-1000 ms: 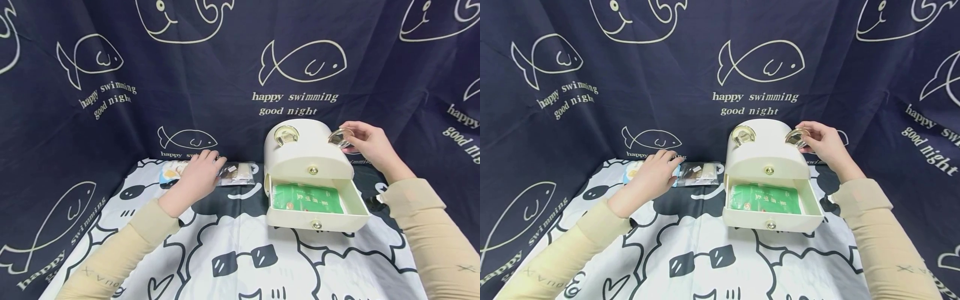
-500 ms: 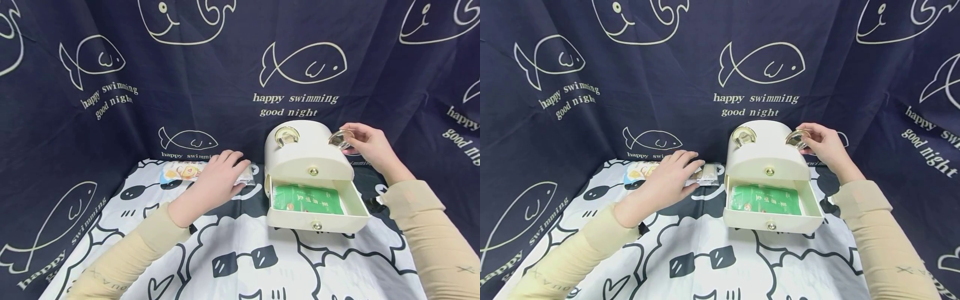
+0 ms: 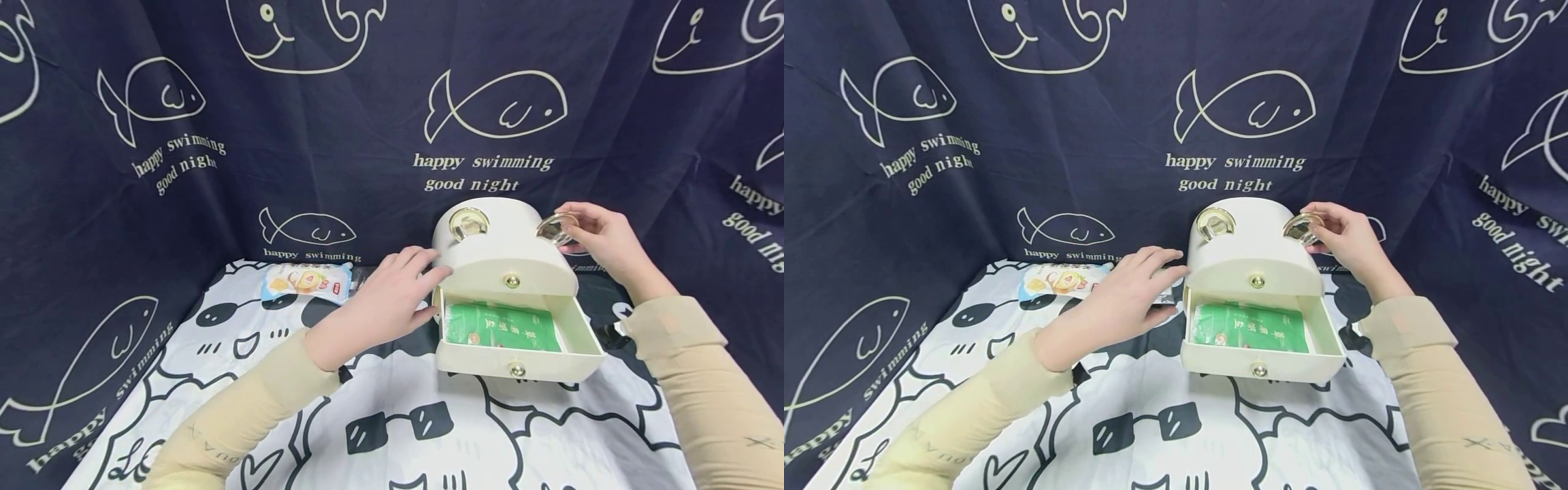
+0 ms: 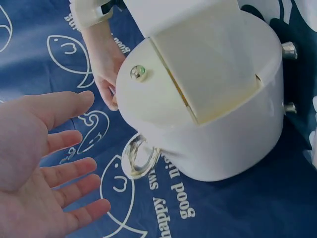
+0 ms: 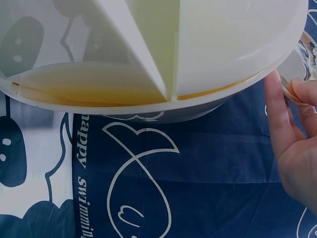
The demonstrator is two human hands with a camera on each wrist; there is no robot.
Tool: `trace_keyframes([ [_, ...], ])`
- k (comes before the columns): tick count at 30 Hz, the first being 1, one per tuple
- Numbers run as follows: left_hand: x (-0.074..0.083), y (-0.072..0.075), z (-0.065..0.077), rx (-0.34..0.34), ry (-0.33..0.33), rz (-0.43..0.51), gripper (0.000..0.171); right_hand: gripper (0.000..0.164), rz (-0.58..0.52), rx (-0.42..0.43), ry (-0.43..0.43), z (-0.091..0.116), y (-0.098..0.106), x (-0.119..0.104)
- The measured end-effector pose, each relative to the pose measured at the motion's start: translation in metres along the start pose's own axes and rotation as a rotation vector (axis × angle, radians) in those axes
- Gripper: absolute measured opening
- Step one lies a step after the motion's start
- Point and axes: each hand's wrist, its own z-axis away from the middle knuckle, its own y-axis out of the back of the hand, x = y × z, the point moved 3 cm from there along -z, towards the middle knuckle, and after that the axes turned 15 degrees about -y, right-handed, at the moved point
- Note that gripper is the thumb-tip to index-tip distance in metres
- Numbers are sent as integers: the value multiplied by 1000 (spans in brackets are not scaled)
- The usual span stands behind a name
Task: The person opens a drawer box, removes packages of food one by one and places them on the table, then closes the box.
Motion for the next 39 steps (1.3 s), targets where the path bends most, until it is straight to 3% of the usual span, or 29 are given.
trace_keyframes([
  [11, 11, -23, -19, -54, -53, 122, 57, 27, -6, -4, 3, 1, 0, 2],
  [22, 20, -51, -38, -159, -112, 254, 67, 28, -3, -9, -1, 1, 0, 2],
  [30, 20, -68, -49, -242, -177, 242, 68, 30, 2, -10, -1, 0, 0, 1],
  [39, 21, -84, -60, -348, -193, 270, 64, 27, 9, -2, -1, -1, 1, 1],
])
